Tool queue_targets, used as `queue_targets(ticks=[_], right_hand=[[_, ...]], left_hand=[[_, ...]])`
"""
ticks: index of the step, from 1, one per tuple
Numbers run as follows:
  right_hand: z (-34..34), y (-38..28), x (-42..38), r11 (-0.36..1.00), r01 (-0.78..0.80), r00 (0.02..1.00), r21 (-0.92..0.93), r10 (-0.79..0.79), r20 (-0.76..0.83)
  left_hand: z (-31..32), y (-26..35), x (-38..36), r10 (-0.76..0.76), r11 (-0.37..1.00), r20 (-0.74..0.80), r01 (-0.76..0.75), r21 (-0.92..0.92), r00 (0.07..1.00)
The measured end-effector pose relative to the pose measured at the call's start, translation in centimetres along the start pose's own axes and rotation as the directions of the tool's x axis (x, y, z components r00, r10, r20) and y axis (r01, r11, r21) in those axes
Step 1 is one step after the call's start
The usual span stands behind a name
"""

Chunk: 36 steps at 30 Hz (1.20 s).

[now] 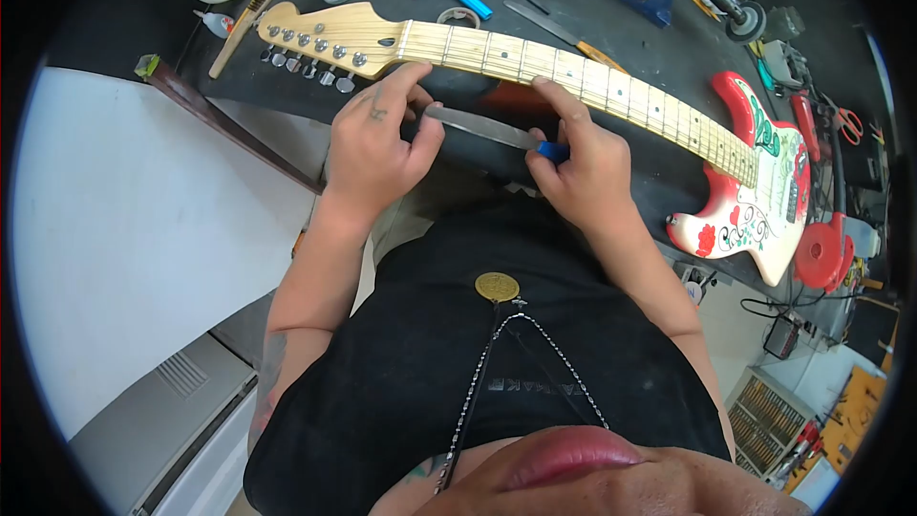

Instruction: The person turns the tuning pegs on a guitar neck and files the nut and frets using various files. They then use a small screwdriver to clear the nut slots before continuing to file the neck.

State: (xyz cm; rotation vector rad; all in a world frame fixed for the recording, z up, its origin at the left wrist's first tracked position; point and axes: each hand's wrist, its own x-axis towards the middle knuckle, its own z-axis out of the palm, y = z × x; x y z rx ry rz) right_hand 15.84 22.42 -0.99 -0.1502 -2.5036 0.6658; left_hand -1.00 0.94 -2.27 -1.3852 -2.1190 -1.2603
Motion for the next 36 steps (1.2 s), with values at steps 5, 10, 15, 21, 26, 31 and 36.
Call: queue_targets(ticks=[5, 10, 15, 21, 26, 31, 36], right_hand=[[0.0, -0.1, 0.0, 0.999, 0.008, 1.0, -0.039, -0.009, -0.007], [0.0, -0.1, -0.1, 1.0, 0.001, 1.0, -0.011, -0.001, -0.002], [-0.1, -0.1, 0.0, 1.0, -0.001, 1.0, 0.001, 0.001, 0.001], [-0.2, -0.1, -0.1, 1.0, -0.022, 1.0, 0.018, 0.021, 0.018], [-0.1, 0.0, -0.1, 1.0, 0.002, 1.0, 0.028, -0.002, 0.006], [-1.1, -0.5, -0.5, 0.991, -0.089, 0.993, 0.104, 0.081, 0.081], [-2.3, -2.3, -0.3, 0.949, -0.204, 0.974, 0.242, 0.171, 0.152]], left_hand=[[-0.7, 1.2, 0.3, -0.129, 0.991, 0.077, 0.126, 0.038, 0.989], [-0.7, 1.6, 0.5, -0.158, 0.987, 0.044, 0.158, 0.01, 0.986], [-0.6, 1.6, 0.6, -0.199, 0.98, 0.037, 0.2, -0.018, 0.979], [-0.9, 2.0, 0.7, -0.232, 0.972, 0.041, 0.233, -0.016, 0.972], [-1.8, 2.0, 1.5, -0.189, 0.981, 0.107, 0.182, 0.065, 0.976], [-2.9, 0.2, 2.1, -0.07, 0.984, -0.146, 0.092, 0.152, 0.987], [-3.9, -1.0, 2.9, 0.049, 0.94, -0.078, -0.02, 0.341, 0.996]])
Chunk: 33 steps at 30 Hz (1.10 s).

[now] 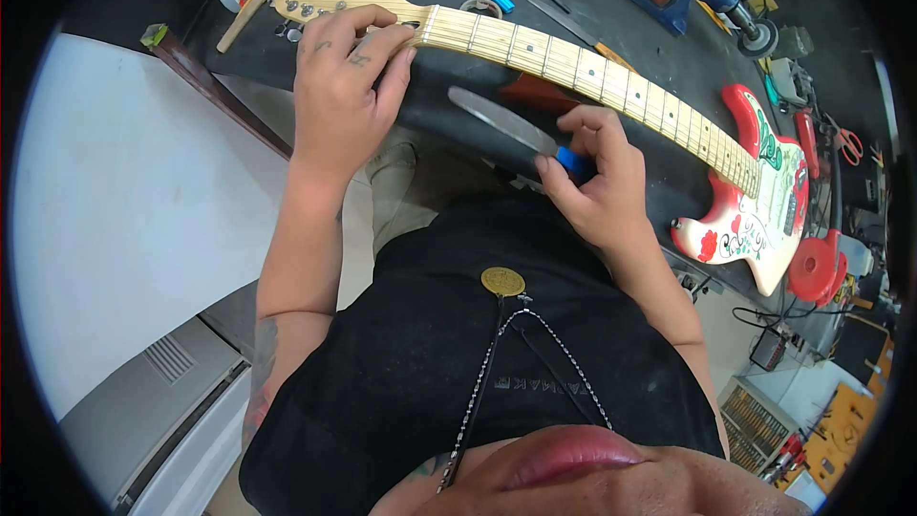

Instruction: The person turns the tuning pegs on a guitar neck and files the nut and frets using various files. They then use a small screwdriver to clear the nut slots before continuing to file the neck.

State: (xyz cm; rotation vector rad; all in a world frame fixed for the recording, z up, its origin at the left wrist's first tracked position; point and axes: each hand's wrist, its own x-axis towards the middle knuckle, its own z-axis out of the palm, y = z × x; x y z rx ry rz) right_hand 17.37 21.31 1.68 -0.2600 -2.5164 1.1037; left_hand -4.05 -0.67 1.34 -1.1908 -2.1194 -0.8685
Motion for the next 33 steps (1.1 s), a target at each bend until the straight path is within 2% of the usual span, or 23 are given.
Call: queue_targets(ticks=[3, 5, 6, 7, 10, 12, 16, 18, 21, 23, 24, 25, 27, 29, 30, 31, 33], right_hand=[[-0.4, -0.4, 0.0, 0.998, 0.064, 0.998, 0.005, -0.064, -0.017], [-0.6, -0.5, 0.0, 0.96, 0.19, 0.982, -0.205, -0.185, 0.045], [-0.7, -0.3, -0.3, 0.94, 0.174, 0.984, -0.293, -0.154, 0.089], [-0.6, 0.0, -0.7, 0.939, 0.165, 0.986, -0.301, -0.148, 0.079], [-0.4, 0.9, -1.3, 0.904, 0.145, 0.989, -0.401, -0.144, 0.033], [-0.4, 1.1, -1.3, 0.831, 0.225, 0.934, -0.509, -0.333, -0.131], [-2.3, -0.7, -0.7, 0.859, 0.243, 0.905, -0.451, -0.368, -0.213], [-5.6, -1.7, 0.5, 0.891, 0.315, 0.928, -0.328, -0.362, -0.091], [-9.5, -1.7, 4.6, 0.889, 0.253, 0.947, -0.381, -0.308, -0.09], [-11.2, -0.9, 7.6, 0.926, 0.097, 0.995, -0.366, -0.079, 0.066], [-11.3, 0.1, 9.1, 0.904, 0.054, 0.991, -0.424, 0.004, 0.135], [-11.3, 1.4, 10.3, 0.907, 0.071, 0.988, -0.416, -0.007, 0.152], [-11.1, 3.8, 12.1, 0.88, 0.165, 0.914, -0.446, 0.033, 0.404], [-10.3, 5.4, 13.2, 0.871, 0.197, 0.905, -0.45, 0.016, 0.426], [-10.0, 5.7, 13.6, 0.863, 0.204, 0.904, -0.463, 0.016, 0.427], [-9.7, 5.8, 14.0, 0.859, 0.222, 0.897, -0.461, 0.005, 0.441], [-9.5, 5.8, 14.7, 0.827, 0.107, 0.88, -0.552, 0.18, 0.44]], left_hand=[[0.4, -0.4, -0.3, 0.05, 0.999, -0.019, -0.05, -0.004, 0.999], [0.6, -0.4, -0.3, 0.068, 0.998, -0.032, -0.068, -0.012, 0.997], [0.5, -0.3, -0.4, 0.048, 0.999, -0.026, -0.049, -0.016, 0.998], [0.4, -0.2, -0.5, 0.028, 0.999, -0.021, -0.028, -0.019, 0.999], [0.4, 0.1, -0.6, 0.016, 1.0, -0.013, -0.016, -0.024, 1.0], [0.4, 0.3, -0.6, 0.009, 0.999, -0.016, -0.009, -0.05, 1.0], [0.4, 0.4, -0.6, 0.011, 0.999, -0.021, -0.012, -0.031, 1.0], [0.6, 0.1, -0.6, 0.029, 0.999, -0.025, -0.03, -0.026, 0.999], [1.0, 0.0, -0.3, 0.024, 0.999, -0.015, -0.025, -0.044, 1.0], [0.8, 0.0, -0.1, 0.038, 0.999, -0.007, -0.038, -0.003, 0.999], [0.7, 0.0, 0.1, 0.029, 1.0, -0.009, -0.029, 0.009, 1.0], [0.5, 0.3, 0.6, 0.011, 1.0, 0.034, -0.011, -0.001, 0.999], [-0.1, 0.5, 1.4, -0.031, 1.0, 0.064, 0.03, 0.009, 0.997], [-0.5, 0.6, 2.1, -0.044, 0.998, 0.217, 0.032, 0.062, 0.975], [-0.3, 0.3, 2.2, 0.023, 0.997, 0.194, -0.038, 0.073, 0.981], [-0.1, 0.0, 2.2, 0.006, 0.996, 0.185, -0.022, 0.082, 0.983], [0.1, -0.6, 2.3, 0.081, 0.995, 0.225, -0.093, 0.044, 0.971]])
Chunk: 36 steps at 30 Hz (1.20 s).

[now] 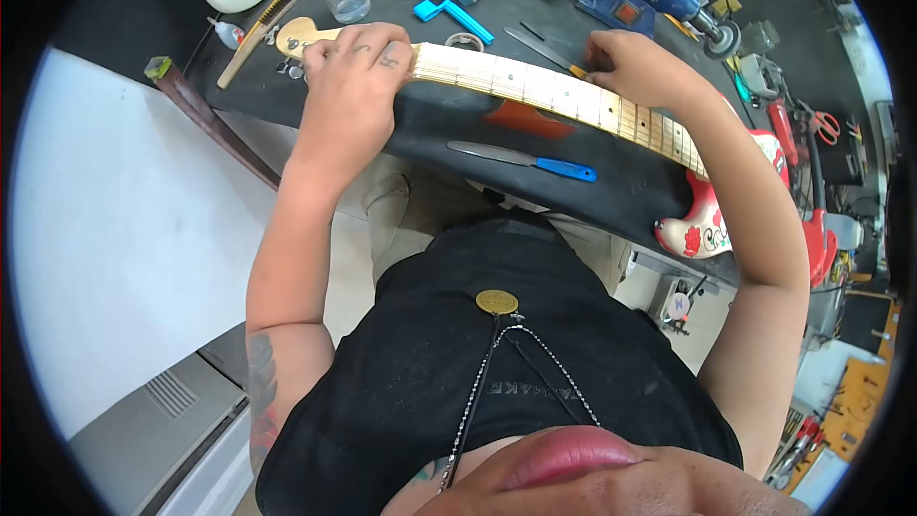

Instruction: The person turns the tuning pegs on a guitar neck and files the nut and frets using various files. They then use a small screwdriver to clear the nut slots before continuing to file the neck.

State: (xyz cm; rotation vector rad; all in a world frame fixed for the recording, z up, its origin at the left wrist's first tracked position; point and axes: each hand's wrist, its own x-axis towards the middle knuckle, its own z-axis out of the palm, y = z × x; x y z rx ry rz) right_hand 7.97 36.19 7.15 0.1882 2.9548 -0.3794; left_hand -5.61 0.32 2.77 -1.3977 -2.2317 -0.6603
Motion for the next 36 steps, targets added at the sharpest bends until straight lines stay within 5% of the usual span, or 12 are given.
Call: queue_targets(ticks=[3, 6, 10, 14, 20, 22, 31, 33, 36], right_hand=[[0.4, 0.7, 1.4, 0.99, 0.004, 0.995, -0.143, 0.01, 0.1], [0.3, 1.1, 2.2, 0.996, 0.01, 0.98, -0.085, 0.007, 0.199], [0.3, 0.7, 2.4, 0.982, 0.06, 0.98, -0.182, -0.023, 0.197], [0.8, 1.9, 2.5, 0.997, 0.006, 0.998, -0.077, -0.001, 0.069], [-0.4, 0.5, 0.9, 1.0, 0.021, 1.0, 0.022, -0.022, 0.006], [-0.6, 0.0, 0.2, 0.999, 0.009, 1.0, 0.039, -0.009, 0.014], [0.6, 0.6, -1.9, 0.985, 0.081, 0.991, 0.154, -0.063, -0.12], [1.5, 1.2, -2.0, 0.977, 0.185, 0.947, 0.109, -0.147, -0.286], [1.5, 0.8, -2.1, 0.969, 0.138, 0.944, 0.207, -0.066, -0.322]], left_hand=[[0.9, -0.4, -0.3, 0.017, 0.999, -0.048, -0.018, -0.029, 0.999], [1.6, -0.4, -0.4, 0.035, 0.998, -0.103, -0.04, -0.043, 0.994], [1.4, -0.7, -0.4, 0.036, 0.996, -0.093, -0.043, -0.074, 0.995], [0.0, -0.6, -0.2, 0.021, 0.992, -0.04, -0.026, -0.127, 0.999], [-3.3, -0.1, 1.7, 0.239, 0.952, 0.238, -0.276, 0.134, 0.941], [-3.9, 0.1, 2.6, 0.309, 0.877, 0.407, -0.424, 0.228, 0.859], [-1.4, -1.6, 2.8, 0.402, 0.854, 0.279, -0.467, 0.228, 0.872], [-0.9, -1.7, 2.6, 0.393, 0.862, 0.272, -0.455, 0.223, 0.878], [-1.1, -2.0, 2.5, 0.4, 0.853, 0.266, -0.462, 0.241, 0.877]])
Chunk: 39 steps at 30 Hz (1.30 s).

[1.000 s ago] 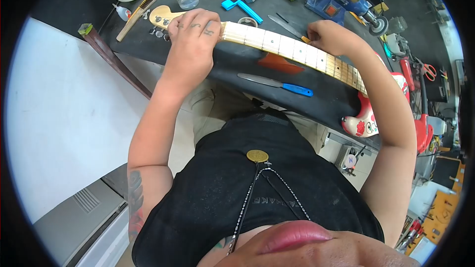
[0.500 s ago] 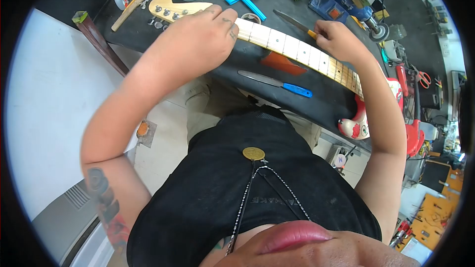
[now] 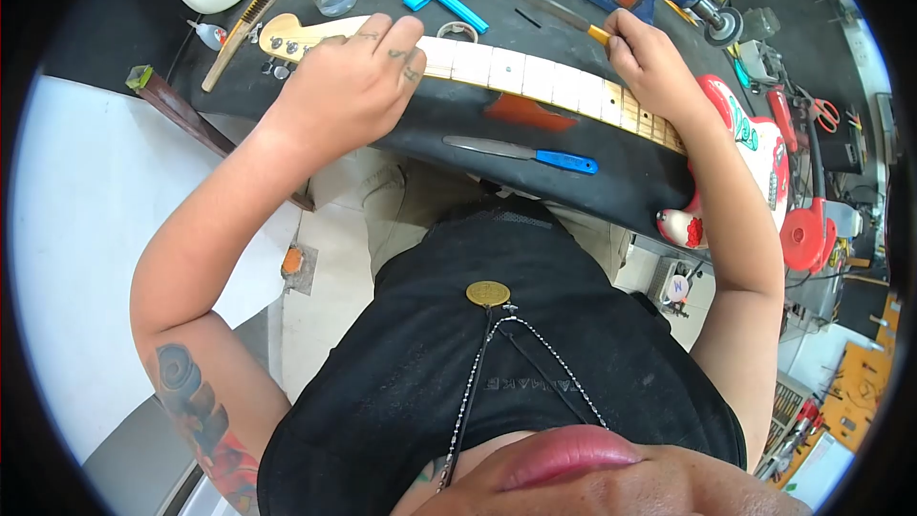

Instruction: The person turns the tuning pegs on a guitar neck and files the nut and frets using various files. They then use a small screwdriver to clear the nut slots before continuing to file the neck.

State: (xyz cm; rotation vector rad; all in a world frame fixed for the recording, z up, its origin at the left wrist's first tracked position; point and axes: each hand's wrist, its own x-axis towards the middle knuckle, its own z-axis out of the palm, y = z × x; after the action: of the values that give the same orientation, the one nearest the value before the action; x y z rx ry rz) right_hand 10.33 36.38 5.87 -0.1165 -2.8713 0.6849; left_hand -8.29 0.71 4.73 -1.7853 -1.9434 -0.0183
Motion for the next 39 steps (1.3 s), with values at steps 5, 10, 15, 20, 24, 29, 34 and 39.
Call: queue_targets(ticks=[5, 10, 15, 20, 24, 29, 34, 39], right_hand=[[0.7, 0.5, 0.0, 0.997, -0.046, 0.998, 0.065, 0.049, -0.038], [0.8, 1.2, 0.0, 0.998, -0.048, 0.998, 0.031, 0.049, -0.048], [-0.8, 1.9, 0.4, 0.517, -0.327, 0.944, 0.791, 0.227, 0.241], [-2.1, -0.1, 0.5, 0.413, -0.255, 0.964, 0.874, 0.175, 0.199], [-1.9, -2.5, 0.9, 0.654, -0.207, 0.975, 0.728, 0.076, 0.209], [-1.2, -8.8, 0.3, 0.976, 0.15, 0.977, 0.156, -0.17, 0.126], [1.0, -8.2, 1.4, 0.903, 0.428, 0.904, 0.043, -0.428, -0.012], [1.0, -9.9, 1.9, 0.843, 0.503, 0.864, -0.193, -0.487, 0.124]], left_hand=[[-0.5, -0.6, 0.2, 0.066, 0.998, 0.0, -0.066, -0.012, 0.998], [-1.1, -1.1, 0.4, 0.11, 0.991, -0.019, -0.111, -0.073, 0.994], [-1.7, 0.6, -1.1, -0.143, 0.952, -0.09, 0.112, -0.285, 0.986], [1.3, 3.5, -3.9, -0.528, 0.804, -0.278, 0.367, -0.468, 0.802], [3.3, 3.9, -4.0, -0.556, 0.82, -0.394, 0.404, -0.406, 0.732], [6.4, 3.9, -3.2, -0.529, 0.848, -0.494, 0.416, -0.327, 0.69], [8.1, 4.5, -3.3, -0.534, 0.843, -0.587, 0.439, -0.311, 0.609], [8.0, 4.4, -3.4, -0.557, 0.828, -0.562, 0.465, -0.314, 0.612]])
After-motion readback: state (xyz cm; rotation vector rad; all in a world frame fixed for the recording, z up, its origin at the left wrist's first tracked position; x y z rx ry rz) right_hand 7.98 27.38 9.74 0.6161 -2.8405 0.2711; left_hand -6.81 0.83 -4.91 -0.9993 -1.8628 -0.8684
